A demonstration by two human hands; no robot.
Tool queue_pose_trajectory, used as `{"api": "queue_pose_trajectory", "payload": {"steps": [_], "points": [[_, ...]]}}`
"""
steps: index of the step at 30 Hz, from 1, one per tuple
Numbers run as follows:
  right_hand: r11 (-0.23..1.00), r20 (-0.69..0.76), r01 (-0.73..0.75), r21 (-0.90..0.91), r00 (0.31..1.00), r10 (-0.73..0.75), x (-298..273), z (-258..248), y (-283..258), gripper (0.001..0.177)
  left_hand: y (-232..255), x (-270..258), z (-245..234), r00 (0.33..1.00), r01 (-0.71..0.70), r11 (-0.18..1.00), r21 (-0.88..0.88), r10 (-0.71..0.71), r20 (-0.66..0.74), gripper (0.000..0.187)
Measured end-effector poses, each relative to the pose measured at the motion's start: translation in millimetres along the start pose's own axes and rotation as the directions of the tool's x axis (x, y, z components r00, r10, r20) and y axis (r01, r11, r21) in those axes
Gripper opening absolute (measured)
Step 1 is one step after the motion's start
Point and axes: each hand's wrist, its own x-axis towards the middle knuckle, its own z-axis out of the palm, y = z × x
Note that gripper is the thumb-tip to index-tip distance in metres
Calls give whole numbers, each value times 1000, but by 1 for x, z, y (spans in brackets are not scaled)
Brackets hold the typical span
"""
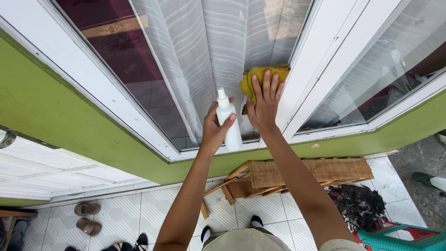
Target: The person cleans a window by spraying liquid from a spray bottle onto the glass and wiping it with a cloth.
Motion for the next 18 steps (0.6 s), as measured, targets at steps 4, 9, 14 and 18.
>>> {"api": "queue_pose_trajectory", "payload": {"steps": [4, 9, 14, 18], "points": [[998, -71, 15, -56, 997, -19, 48, -21, -9, 69, 6, 7, 7, 980, 192, 935, -300, -201, 1, 45], [994, -90, 39, -99, 995, -48, 31, -9, -3, 63, 2, 6, 10, 978, 185, 911, -368, -209, -25, 40], [998, -48, 36, -48, 998, -39, -27, 26, 13, 65, -21, -3, 15, 970, 204, 903, -378, -237, -44, 44], [1000, 23, 17, -2, 1000, -17, -65, 42, 22, 66, -40, -9, 16, 996, 80, 689, -720, -89, 25, 47]]}}
